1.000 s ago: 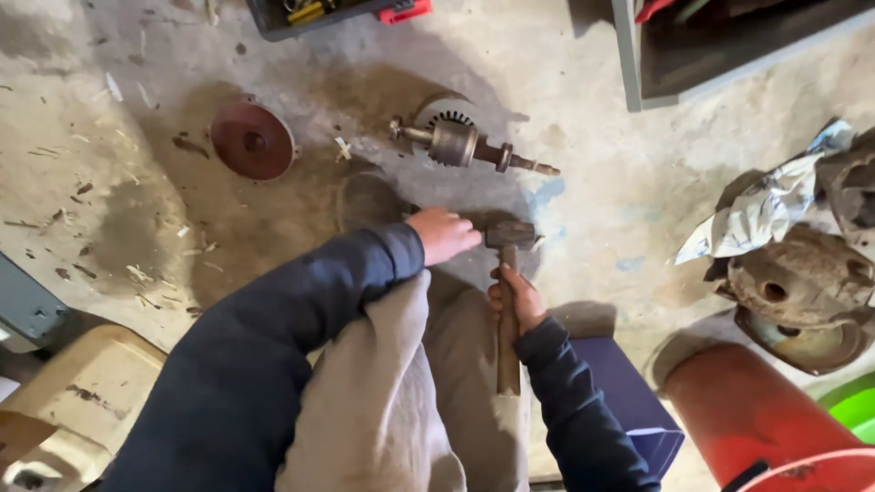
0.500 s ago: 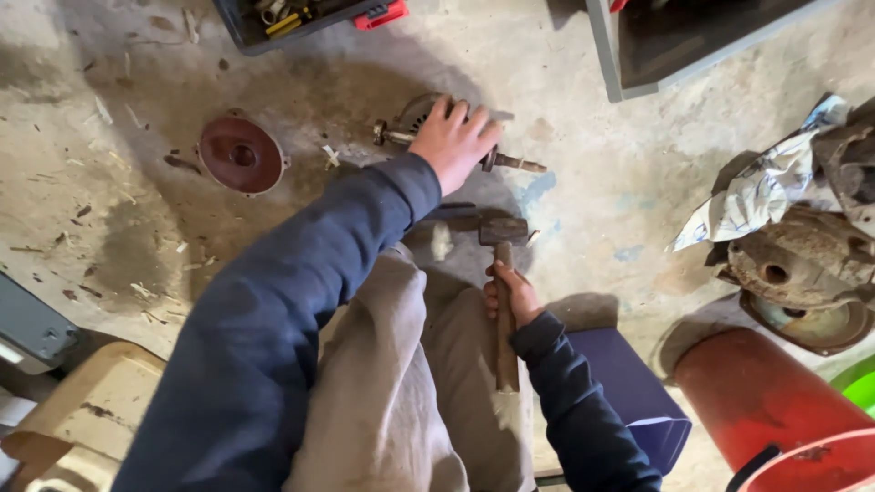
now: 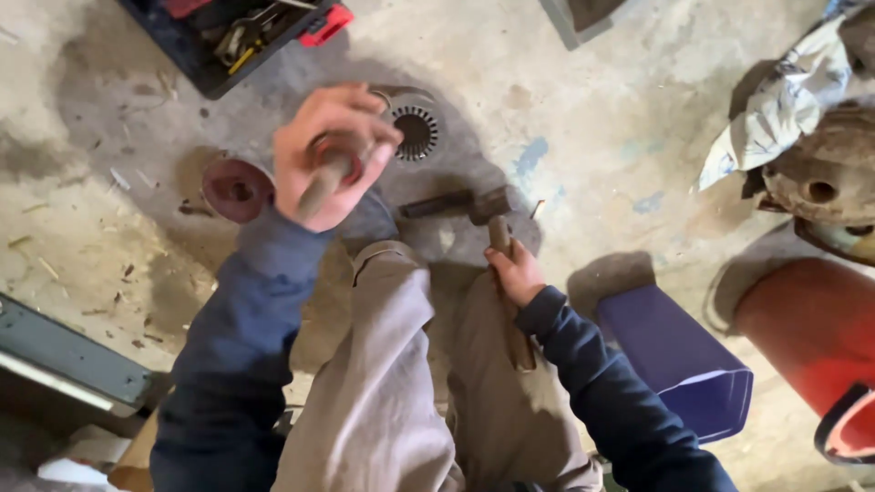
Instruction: The person kneels on the workshop floor, rummages through open toolboxes to select a hacksaw and hammers, then works on a small engine rotor assembly on the floor, hammering and prying at the part to separate its components. At the end they carry the part to a machine at the side of the room.
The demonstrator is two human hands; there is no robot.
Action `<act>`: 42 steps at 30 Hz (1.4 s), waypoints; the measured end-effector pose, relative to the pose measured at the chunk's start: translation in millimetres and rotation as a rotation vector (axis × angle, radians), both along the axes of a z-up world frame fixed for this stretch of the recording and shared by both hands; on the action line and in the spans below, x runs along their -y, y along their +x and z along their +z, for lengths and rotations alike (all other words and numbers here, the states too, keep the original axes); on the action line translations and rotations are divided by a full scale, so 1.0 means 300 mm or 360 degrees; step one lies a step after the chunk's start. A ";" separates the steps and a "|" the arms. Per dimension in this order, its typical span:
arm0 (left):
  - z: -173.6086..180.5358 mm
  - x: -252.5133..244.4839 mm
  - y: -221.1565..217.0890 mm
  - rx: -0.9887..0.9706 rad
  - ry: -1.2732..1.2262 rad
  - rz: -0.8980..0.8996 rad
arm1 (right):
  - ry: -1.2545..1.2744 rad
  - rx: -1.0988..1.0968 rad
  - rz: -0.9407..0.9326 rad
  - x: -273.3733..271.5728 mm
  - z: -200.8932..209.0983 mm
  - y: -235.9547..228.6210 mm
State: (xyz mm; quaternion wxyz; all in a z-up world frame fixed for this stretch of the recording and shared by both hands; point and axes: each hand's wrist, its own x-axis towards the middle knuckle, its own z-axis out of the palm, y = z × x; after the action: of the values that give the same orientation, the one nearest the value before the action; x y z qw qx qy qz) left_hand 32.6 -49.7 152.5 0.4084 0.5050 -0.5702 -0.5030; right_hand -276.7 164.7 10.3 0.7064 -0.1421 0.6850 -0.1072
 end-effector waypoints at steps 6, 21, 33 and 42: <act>-0.143 -0.125 0.017 -0.0078 0.0008 -0.0094 | -0.0792 -0.0506 0.0677 0.130 0.185 0.068; -0.250 -0.250 0.080 -0.0037 -0.0060 -0.0078 | -0.0922 -0.0366 0.0772 0.339 0.301 0.212; -0.260 -0.290 0.080 -0.0031 0.0014 0.0135 | -0.1357 -0.0377 0.0788 0.357 0.298 0.320; -0.274 -0.296 0.068 -0.0243 -0.0009 0.0090 | -0.1051 -0.0457 0.0958 0.229 0.285 0.293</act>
State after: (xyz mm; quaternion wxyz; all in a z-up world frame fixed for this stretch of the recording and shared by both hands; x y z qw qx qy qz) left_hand 53.0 39.2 70.3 0.4661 0.4799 -0.5243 -0.5268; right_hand -188.9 96.0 95.8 0.5211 -0.5650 0.6335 -0.0890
